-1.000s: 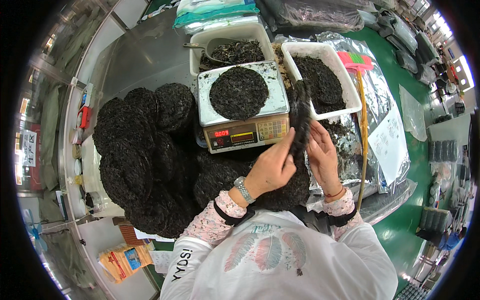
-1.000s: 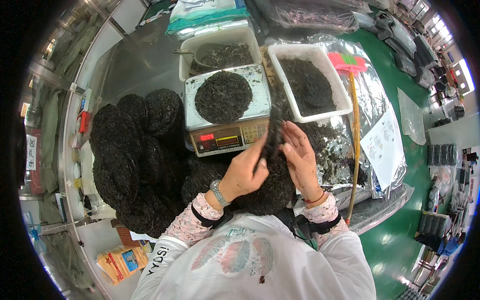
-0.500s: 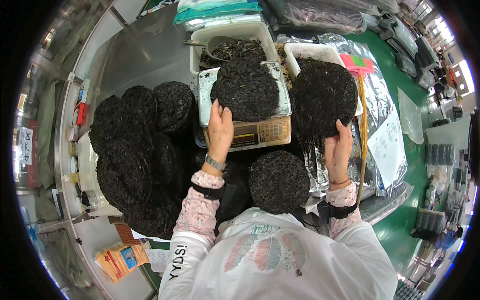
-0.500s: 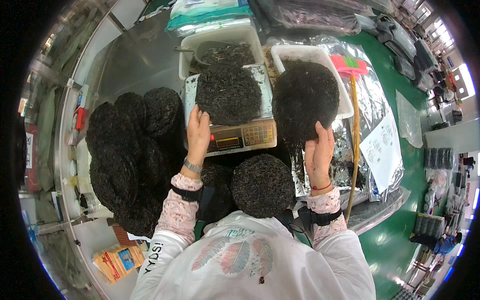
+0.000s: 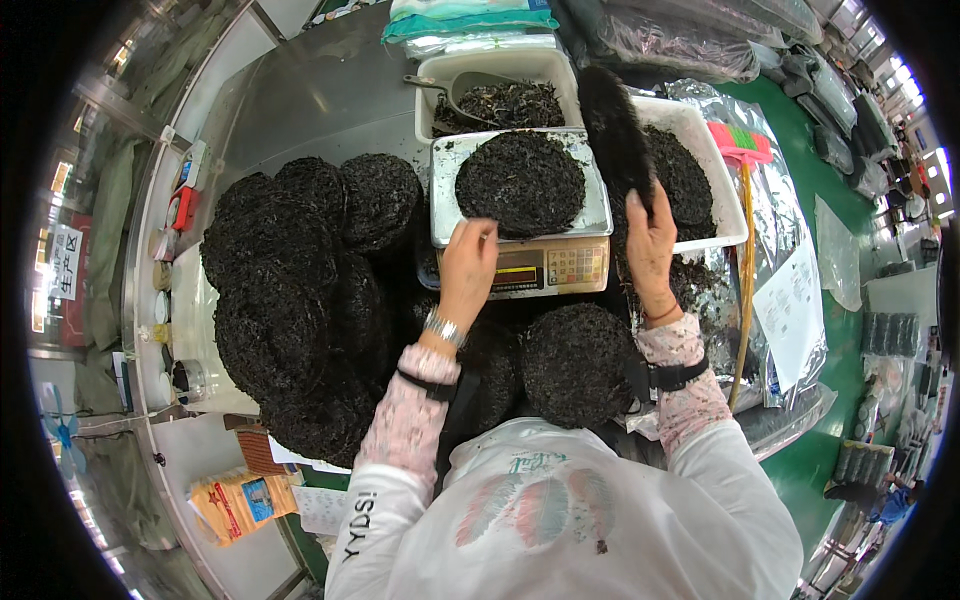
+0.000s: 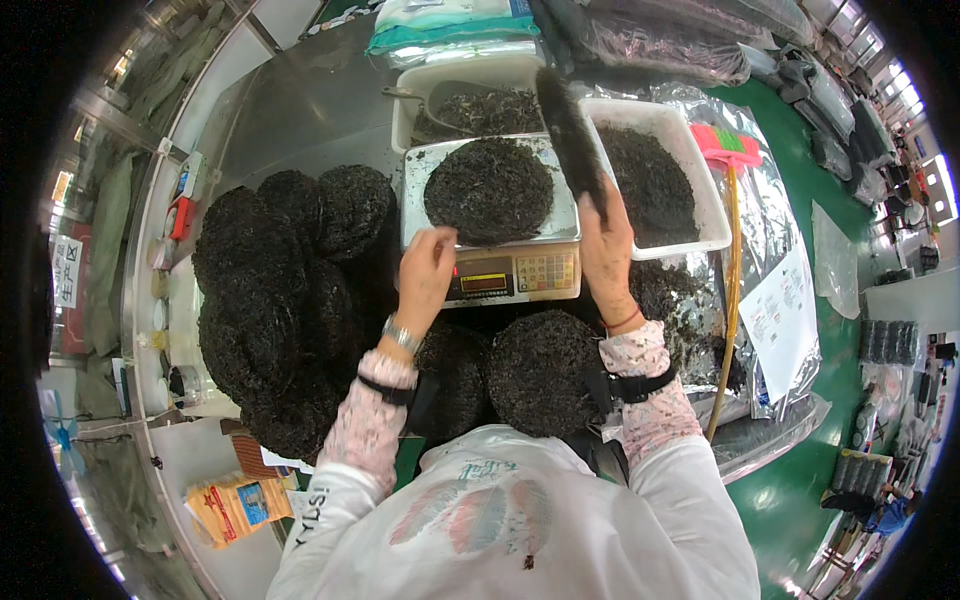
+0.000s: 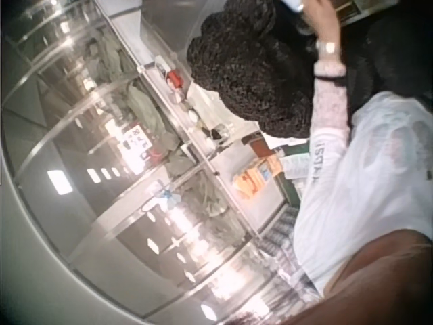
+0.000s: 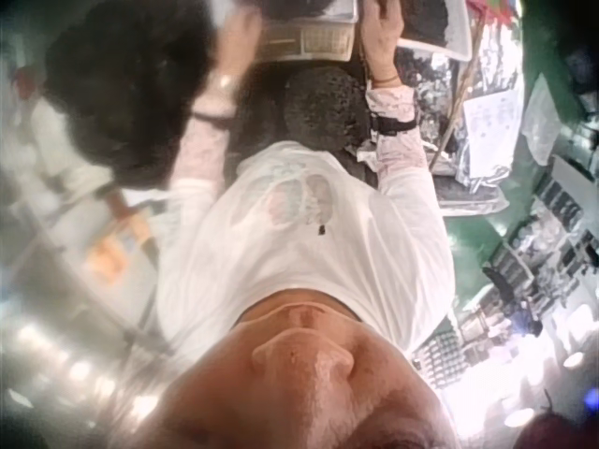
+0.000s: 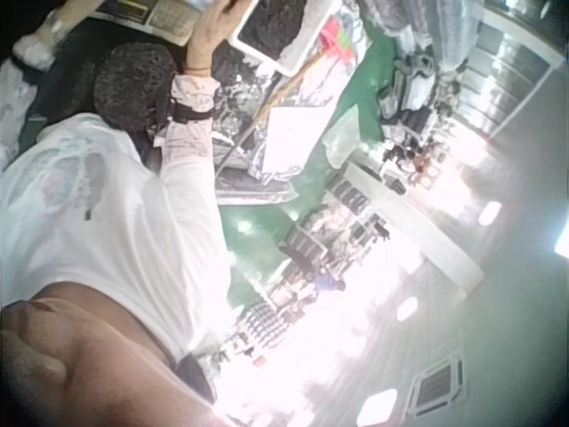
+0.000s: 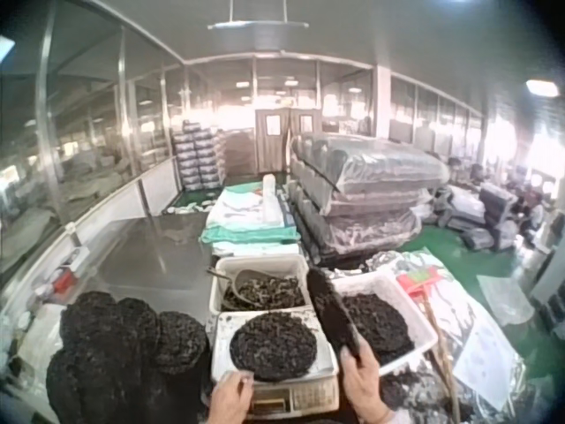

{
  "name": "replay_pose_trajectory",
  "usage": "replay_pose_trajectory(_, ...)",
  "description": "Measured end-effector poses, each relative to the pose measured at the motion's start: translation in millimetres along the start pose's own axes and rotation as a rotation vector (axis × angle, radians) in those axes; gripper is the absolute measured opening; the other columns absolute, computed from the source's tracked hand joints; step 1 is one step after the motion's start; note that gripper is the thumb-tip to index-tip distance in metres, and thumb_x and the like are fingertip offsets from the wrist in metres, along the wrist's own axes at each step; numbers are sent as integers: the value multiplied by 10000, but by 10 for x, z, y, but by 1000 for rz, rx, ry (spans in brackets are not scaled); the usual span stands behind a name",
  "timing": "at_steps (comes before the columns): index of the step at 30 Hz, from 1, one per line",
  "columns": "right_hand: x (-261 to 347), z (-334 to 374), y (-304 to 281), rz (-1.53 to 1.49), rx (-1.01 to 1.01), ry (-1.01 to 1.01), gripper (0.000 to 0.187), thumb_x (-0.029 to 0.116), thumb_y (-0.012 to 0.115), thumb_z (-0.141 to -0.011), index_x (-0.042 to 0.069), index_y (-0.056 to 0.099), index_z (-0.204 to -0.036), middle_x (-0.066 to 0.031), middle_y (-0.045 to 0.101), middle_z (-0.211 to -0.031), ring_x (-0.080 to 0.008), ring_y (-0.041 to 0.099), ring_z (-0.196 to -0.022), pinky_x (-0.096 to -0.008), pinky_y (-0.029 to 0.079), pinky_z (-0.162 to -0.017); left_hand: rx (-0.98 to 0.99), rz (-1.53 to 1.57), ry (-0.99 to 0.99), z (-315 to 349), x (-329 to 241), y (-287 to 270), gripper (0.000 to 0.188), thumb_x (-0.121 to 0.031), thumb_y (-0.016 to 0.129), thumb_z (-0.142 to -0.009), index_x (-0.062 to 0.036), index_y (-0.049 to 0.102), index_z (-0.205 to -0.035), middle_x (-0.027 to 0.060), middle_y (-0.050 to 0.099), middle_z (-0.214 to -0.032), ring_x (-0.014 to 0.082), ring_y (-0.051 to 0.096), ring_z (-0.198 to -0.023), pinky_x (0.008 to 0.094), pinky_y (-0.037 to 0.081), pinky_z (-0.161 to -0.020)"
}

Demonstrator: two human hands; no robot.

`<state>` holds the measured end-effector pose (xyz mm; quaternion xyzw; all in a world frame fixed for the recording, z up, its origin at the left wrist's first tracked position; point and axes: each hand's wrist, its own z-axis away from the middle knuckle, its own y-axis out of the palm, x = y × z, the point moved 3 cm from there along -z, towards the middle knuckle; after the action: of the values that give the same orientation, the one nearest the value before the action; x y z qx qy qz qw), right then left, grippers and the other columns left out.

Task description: The person weighs dark, compressed seaweed cakes on a digital scale and then wraps them individually in plastic film. They use a circular metal mold to shape the seaweed into a flat disc before wrapping it tightly and placing a label on top.

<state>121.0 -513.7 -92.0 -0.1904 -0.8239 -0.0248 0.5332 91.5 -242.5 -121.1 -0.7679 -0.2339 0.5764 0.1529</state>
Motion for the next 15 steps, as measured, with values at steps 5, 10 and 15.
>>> replay_pose_trajectory(5,207,259,-470,0,-10,154,408,119,581,-1060,-49,541,-1430,-86,657,-1270,-125,569,-1117,-261,457,-976,42,-432,302,-973,368,525,43,-9,587,-924,-8,624,-948,186,598,-976,396,640,-957,459,548,-834)
replay_pose_trajectory(10,281,561,-1057,69,-106,272,346,101,571,-1061,-37,576,-1378,-39,652,-1240,-96,546,-1096,-247,446,-957,270,-710,378,-1205,449,761,71,0,604,-870,-8,649,-926,177,608,-992,353,662,-971,438,576,-855)
replay_pose_trajectory(15,102,633,-1254,40,-162,341,356,136,570,-1063,-30,588,-1377,-58,664,-1239,-125,559,-1103,-270,439,-987,379,-627,353,-1248,644,665,73,-31,616,-899,21,627,-949,179,625,-970,341,666,-942,401,576,-851)
